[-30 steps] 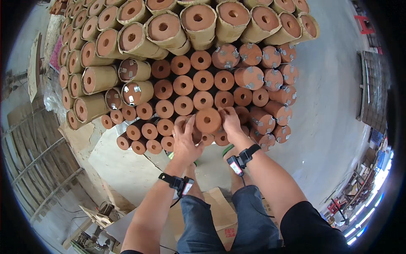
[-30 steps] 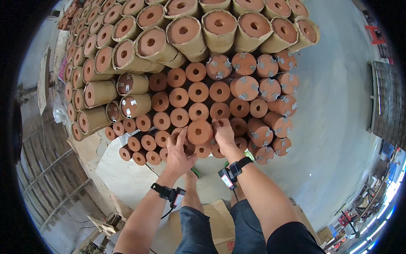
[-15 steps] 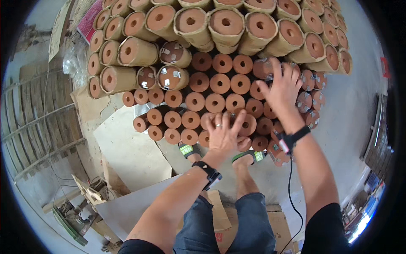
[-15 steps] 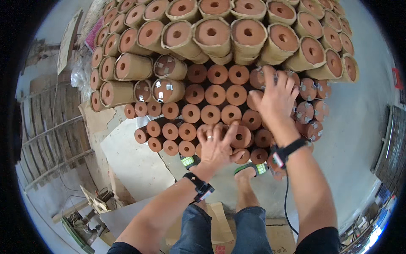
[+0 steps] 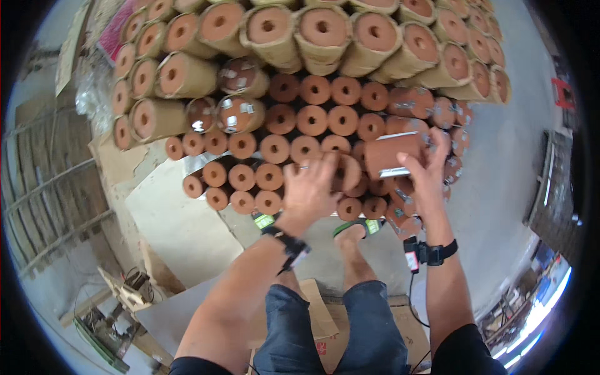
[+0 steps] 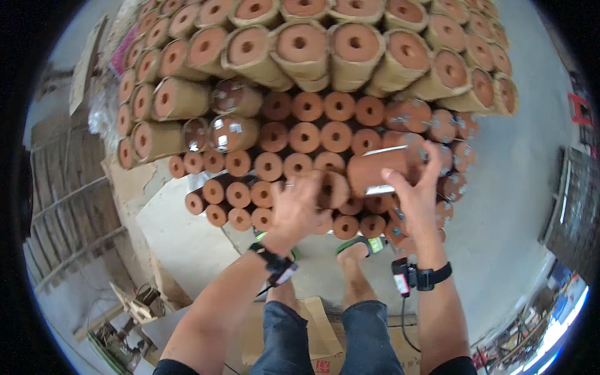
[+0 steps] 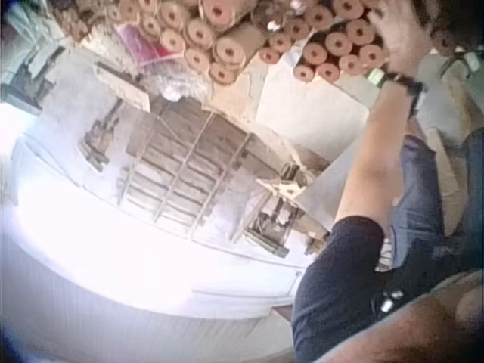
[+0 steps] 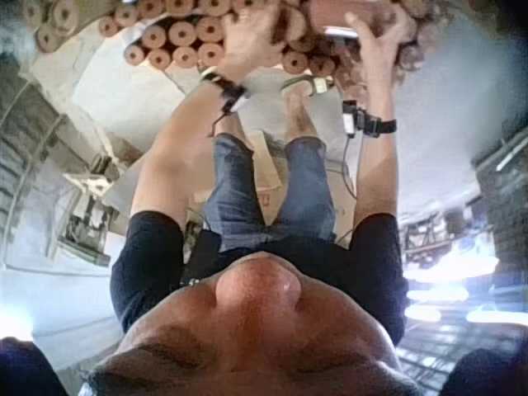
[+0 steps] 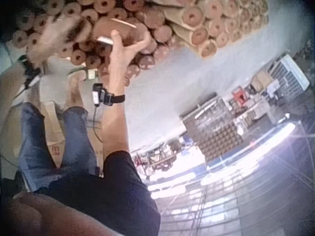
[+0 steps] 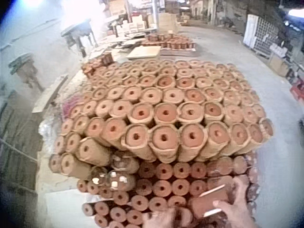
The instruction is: Stacking and organizing cylindrical wooden furniture components on the floor of a workshop.
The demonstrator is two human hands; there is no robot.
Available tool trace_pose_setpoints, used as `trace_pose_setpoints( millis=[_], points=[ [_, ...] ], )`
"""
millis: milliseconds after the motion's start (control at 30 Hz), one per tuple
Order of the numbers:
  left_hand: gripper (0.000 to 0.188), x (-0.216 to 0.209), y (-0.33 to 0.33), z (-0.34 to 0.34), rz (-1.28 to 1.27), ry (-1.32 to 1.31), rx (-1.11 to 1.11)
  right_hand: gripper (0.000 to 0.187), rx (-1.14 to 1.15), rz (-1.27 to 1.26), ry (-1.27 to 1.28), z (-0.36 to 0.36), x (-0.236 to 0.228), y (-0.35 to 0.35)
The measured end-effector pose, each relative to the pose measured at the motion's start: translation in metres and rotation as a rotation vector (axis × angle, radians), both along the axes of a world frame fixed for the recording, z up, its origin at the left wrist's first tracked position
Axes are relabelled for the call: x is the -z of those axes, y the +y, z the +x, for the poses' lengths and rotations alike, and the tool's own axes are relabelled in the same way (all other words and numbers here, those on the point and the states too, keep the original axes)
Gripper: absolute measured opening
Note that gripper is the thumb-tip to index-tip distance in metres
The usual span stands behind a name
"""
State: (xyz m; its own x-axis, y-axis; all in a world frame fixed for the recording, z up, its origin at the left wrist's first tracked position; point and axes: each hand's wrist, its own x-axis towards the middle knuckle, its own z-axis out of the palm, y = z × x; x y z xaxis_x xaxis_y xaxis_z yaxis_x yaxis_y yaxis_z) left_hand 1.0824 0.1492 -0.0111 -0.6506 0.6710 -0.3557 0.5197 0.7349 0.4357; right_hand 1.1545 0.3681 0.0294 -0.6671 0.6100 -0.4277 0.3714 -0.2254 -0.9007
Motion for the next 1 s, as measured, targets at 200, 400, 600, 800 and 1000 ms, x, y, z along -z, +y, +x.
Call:
trace_pose_setpoints(
  millis=[200, 400, 600, 800, 1000],
  points=[
    [0.089, -0.008, -0.005, -0.009, -0.014, 0.128, -0.325, 0.052, 0.084, -1.055, -0.125, 0.042, 0.075, -0.024],
    [0.092, 0.017, -0.029, 0.000, 0.071, 0.148, -0.157, 0.058, 0.325, -0.458, -0.753, -0.005, 0.094, -0.068],
    [0.097, 0.012, -0.027, 0.004, -0.105, 0.241, -0.152, 0.060, -0.400, 1.019, -0.520, -0.001, 0.037, -0.027],
    [0.102, 0.013, -0.014, 0.002, -0.113, 0.145, -0.172, 0.084, -0.604, 1.312, -0.750, -0.016, 0.037, 0.055],
    [0.101, 0.018, -0.034, 0.006, -0.162, 0.214, -0.137, 0.077, -0.440, 0.752, -0.280, -0.002, 0.010, 0.032]
  ],
)
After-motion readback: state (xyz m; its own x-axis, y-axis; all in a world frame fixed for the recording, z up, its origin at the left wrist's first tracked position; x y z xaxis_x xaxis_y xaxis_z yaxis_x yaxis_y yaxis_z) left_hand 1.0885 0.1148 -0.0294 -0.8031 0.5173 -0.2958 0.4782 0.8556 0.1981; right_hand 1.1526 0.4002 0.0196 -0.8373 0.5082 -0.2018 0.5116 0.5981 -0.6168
